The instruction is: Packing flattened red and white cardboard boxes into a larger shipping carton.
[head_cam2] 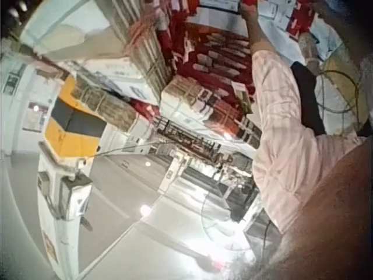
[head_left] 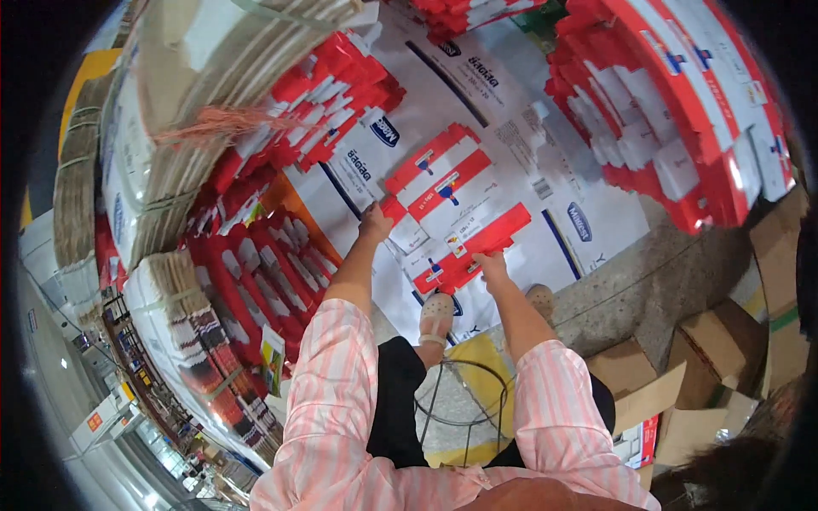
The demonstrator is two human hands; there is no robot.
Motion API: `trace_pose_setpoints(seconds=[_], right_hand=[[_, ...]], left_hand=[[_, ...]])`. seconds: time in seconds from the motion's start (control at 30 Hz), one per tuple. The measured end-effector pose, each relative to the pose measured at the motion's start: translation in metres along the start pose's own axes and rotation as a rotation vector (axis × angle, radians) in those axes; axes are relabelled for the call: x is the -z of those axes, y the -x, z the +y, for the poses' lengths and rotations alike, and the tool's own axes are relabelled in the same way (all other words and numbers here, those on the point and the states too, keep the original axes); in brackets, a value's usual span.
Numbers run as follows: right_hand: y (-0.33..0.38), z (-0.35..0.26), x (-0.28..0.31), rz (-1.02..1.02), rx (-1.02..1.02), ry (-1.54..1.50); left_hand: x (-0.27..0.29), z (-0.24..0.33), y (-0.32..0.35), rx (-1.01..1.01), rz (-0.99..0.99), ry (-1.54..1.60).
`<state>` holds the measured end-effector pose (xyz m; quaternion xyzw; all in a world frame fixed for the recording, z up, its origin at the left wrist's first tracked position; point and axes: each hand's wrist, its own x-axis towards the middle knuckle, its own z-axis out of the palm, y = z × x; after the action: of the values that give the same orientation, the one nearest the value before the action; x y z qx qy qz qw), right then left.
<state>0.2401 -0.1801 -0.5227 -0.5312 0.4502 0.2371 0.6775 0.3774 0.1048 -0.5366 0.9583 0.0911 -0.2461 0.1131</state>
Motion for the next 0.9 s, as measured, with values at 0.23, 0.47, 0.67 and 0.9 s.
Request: trace_pose_setpoints(seconds=[0.23,0.47,0.67,0.9], right_hand=[[-0.048,0.024,0.007,0.072,-0.133,-0.256],[-0.049,0.044,-0.005,0.114,-0.027,-0.442],[-0.038,0.043,0.036,0.047,-0.227,-0.416],[-0.017,-0.008,0.036,0.038,-0.020,-0.771]], left_hand=[[-0.045,0.021,-0.045,0.002,-0.187,0.051],[-0.010,-0.005,-0.065,-0.037,-0.416,0.195],[-0.001,0.054,-0.023,0.017,-0.774,0.285],[0.008,0.067,0.009,-0.082,-0.736,0.679]])
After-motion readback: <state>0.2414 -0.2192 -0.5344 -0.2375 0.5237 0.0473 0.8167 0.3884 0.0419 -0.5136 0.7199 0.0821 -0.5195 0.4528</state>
